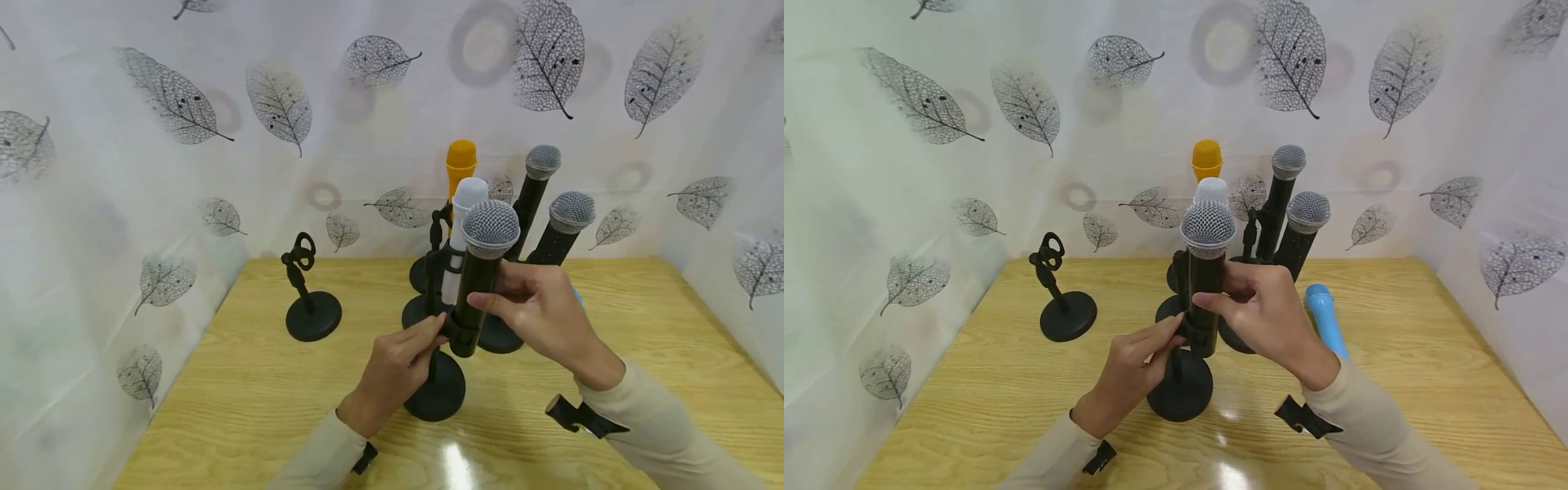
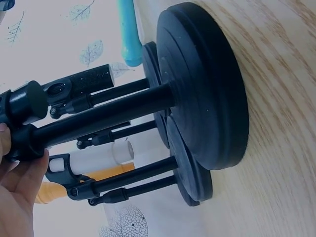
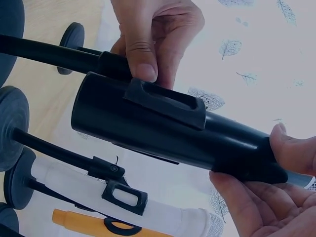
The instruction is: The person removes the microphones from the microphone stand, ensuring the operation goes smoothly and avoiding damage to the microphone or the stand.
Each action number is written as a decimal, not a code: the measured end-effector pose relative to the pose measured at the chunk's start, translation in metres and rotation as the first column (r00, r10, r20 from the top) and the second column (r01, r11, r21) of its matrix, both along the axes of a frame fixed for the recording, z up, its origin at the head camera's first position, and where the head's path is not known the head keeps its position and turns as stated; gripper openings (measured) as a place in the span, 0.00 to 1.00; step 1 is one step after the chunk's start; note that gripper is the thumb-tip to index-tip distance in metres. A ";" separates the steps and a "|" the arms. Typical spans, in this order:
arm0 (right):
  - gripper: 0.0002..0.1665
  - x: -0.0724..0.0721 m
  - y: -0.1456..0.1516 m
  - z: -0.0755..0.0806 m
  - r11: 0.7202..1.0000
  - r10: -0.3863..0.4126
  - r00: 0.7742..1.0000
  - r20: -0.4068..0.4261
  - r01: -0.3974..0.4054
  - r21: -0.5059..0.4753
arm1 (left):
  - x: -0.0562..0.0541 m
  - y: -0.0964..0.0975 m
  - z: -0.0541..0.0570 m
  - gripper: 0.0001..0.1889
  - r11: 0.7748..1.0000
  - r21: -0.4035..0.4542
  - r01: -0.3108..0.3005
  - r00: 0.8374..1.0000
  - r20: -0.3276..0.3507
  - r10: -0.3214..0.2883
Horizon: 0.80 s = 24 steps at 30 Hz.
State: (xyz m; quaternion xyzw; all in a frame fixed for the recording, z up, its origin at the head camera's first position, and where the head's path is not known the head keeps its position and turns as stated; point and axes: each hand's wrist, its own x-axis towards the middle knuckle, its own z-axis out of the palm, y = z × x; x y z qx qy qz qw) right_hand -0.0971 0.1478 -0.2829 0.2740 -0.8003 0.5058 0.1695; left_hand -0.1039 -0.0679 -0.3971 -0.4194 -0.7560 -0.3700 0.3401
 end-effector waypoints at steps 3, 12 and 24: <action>0.15 0.000 0.001 0.002 1.000 0.000 1.000 -0.008 0.000 -0.002 | 0.000 0.000 0.000 0.22 1.000 -0.004 -0.003 1.000 -0.001 0.003; 0.13 0.000 0.003 0.011 1.000 -0.021 1.000 -0.010 0.021 0.023 | 0.001 0.001 0.000 0.22 1.000 -0.006 -0.009 1.000 -0.002 0.009; 0.13 0.000 0.003 0.019 1.000 -0.029 0.999 0.021 0.029 0.008 | 0.001 0.001 0.000 0.22 1.000 -0.001 -0.011 1.000 0.007 0.011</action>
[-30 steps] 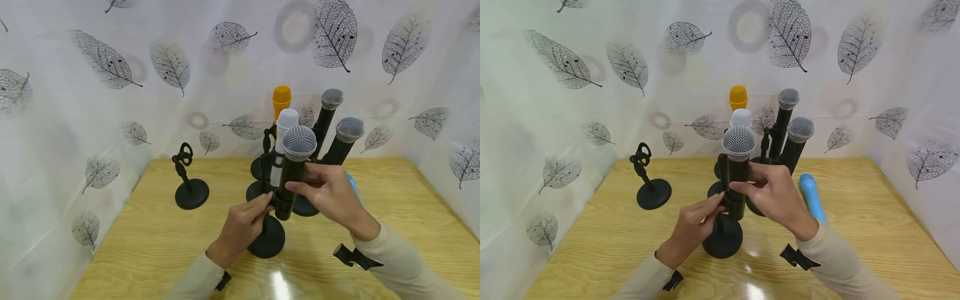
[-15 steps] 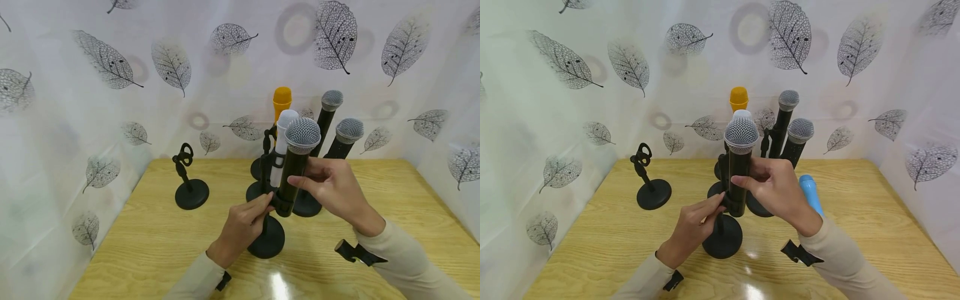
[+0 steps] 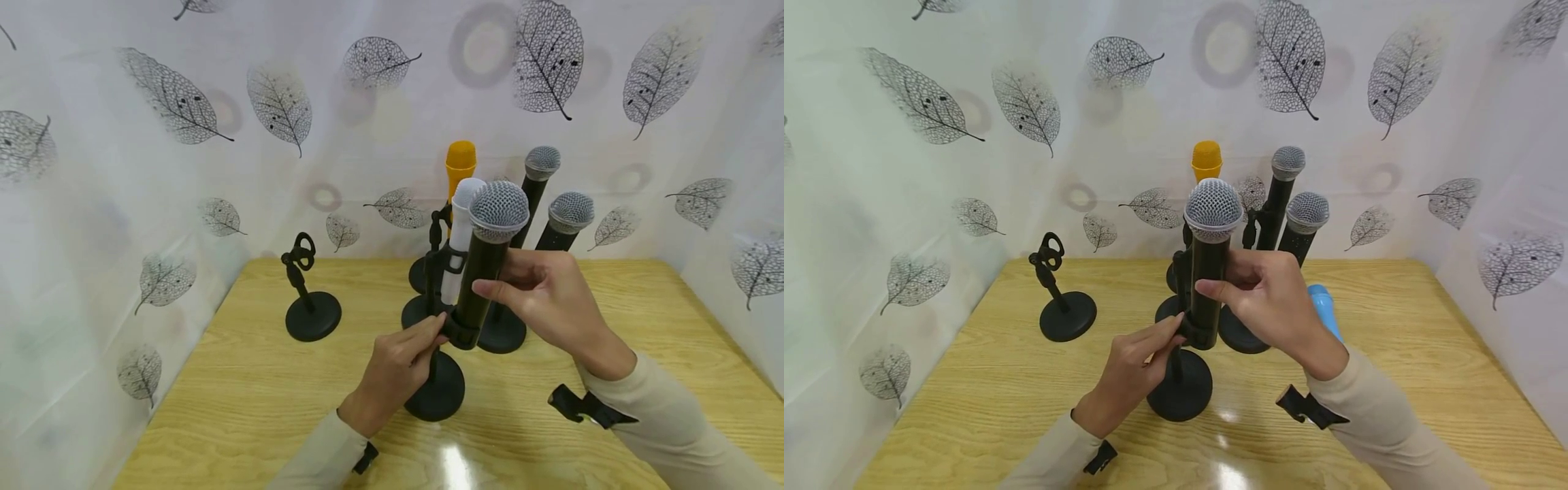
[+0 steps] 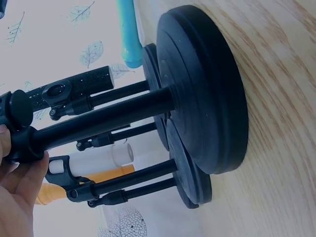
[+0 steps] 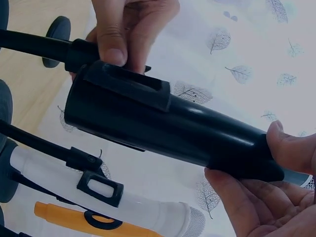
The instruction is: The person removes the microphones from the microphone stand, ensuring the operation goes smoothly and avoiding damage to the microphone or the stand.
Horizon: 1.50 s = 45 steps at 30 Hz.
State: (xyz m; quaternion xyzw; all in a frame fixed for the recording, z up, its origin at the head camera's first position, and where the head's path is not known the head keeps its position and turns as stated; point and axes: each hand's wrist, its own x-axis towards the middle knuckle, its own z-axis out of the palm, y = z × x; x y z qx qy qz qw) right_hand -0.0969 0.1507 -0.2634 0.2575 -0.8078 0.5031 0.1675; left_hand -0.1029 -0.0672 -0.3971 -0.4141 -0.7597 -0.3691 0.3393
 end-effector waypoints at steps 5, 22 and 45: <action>0.12 0.000 0.000 0.004 1.000 -0.003 1.000 -0.010 0.003 -0.005 | 0.000 0.000 0.001 0.22 1.000 0.011 0.008 1.000 0.000 -0.008; 0.21 -0.001 0.022 0.061 0.922 0.038 0.993 -0.111 -0.078 -0.378 | -0.002 -0.002 0.002 0.21 1.000 0.010 0.011 1.000 -0.028 -0.011; 0.27 0.011 0.089 0.069 0.919 -0.395 0.916 -0.074 0.393 -0.031 | 0.009 -0.004 0.002 0.14 0.983 0.184 0.011 0.849 0.517 -0.106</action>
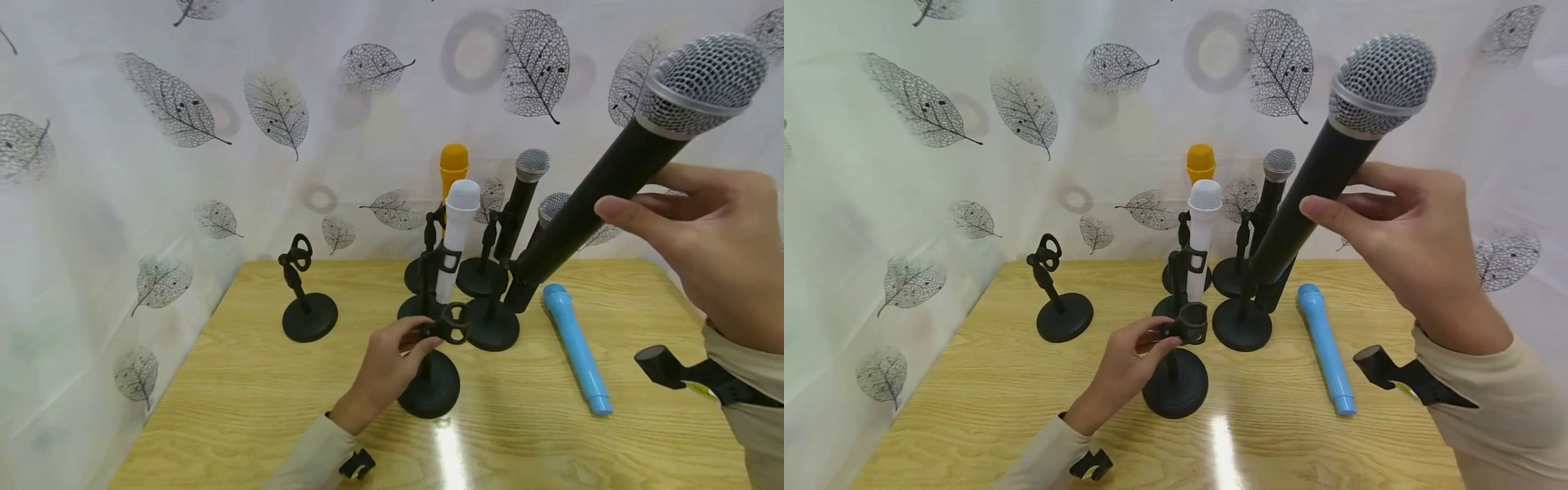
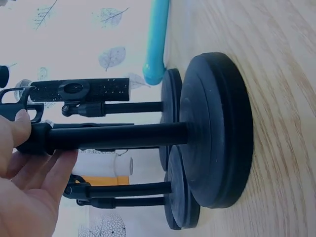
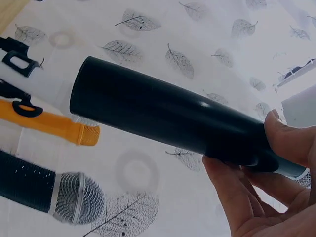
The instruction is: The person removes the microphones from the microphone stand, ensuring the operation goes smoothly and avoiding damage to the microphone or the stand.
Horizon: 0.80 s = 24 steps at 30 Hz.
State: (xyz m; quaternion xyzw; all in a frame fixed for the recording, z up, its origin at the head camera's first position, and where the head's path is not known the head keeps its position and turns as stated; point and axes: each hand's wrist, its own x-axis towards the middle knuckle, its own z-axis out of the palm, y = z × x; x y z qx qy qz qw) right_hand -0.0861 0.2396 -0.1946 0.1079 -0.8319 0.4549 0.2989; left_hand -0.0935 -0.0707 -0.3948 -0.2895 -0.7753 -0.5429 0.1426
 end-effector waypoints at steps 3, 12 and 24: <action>0.28 -0.003 0.009 -0.005 0.998 -0.058 0.997 0.045 0.058 -0.010 | 0.001 -0.001 0.000 0.12 0.999 -0.041 -0.014 1.000 0.015 0.015; 0.29 -0.006 0.025 -0.018 0.995 -0.060 0.994 0.091 0.067 -0.075 | 0.003 -0.004 0.000 0.11 0.990 -0.131 -0.048 0.998 0.041 0.054; 0.27 -0.014 0.049 -0.039 0.988 -0.093 0.987 0.134 0.109 -0.113 | 0.007 -0.022 0.004 0.12 0.987 -0.145 -0.070 0.997 0.005 0.072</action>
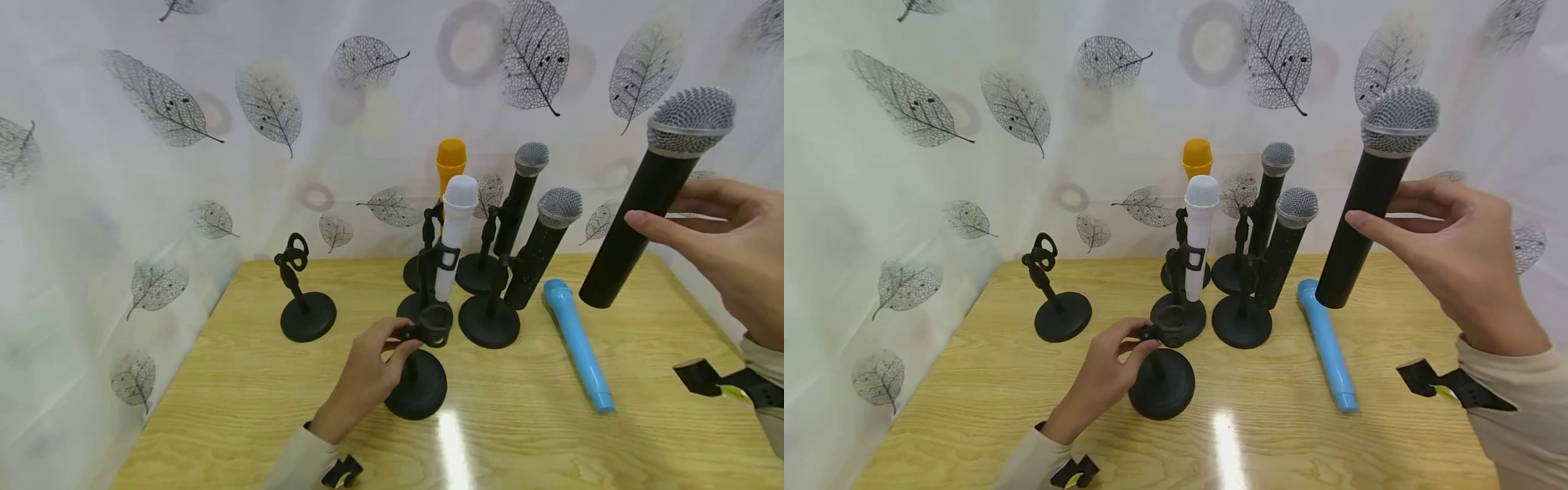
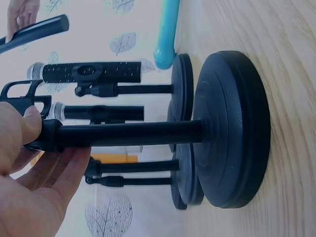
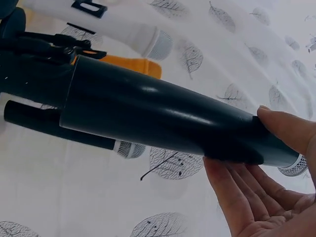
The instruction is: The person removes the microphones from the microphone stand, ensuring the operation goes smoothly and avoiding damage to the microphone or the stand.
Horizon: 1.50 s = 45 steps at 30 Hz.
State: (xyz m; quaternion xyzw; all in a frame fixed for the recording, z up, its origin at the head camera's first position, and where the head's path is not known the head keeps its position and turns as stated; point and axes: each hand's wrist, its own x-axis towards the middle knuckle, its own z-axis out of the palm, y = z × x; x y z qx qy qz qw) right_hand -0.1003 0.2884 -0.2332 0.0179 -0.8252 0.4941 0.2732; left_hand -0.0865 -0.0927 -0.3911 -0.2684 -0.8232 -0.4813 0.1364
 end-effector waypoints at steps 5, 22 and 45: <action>0.27 -0.001 0.011 -0.010 1.000 -0.023 0.999 0.044 0.022 0.022 | 0.003 -0.013 0.002 0.12 1.000 0.021 -0.023 1.000 -0.003 0.023; 0.38 -0.004 0.040 -0.044 0.990 -0.102 0.975 0.199 0.080 0.115 | 0.002 -0.053 -0.002 0.14 0.991 0.016 -0.131 0.989 -0.060 0.132; 0.41 -0.022 0.066 -0.088 0.983 -0.084 0.950 0.299 0.031 0.179 | 0.006 -0.094 -0.008 0.21 0.965 0.005 -0.263 0.959 -0.106 0.262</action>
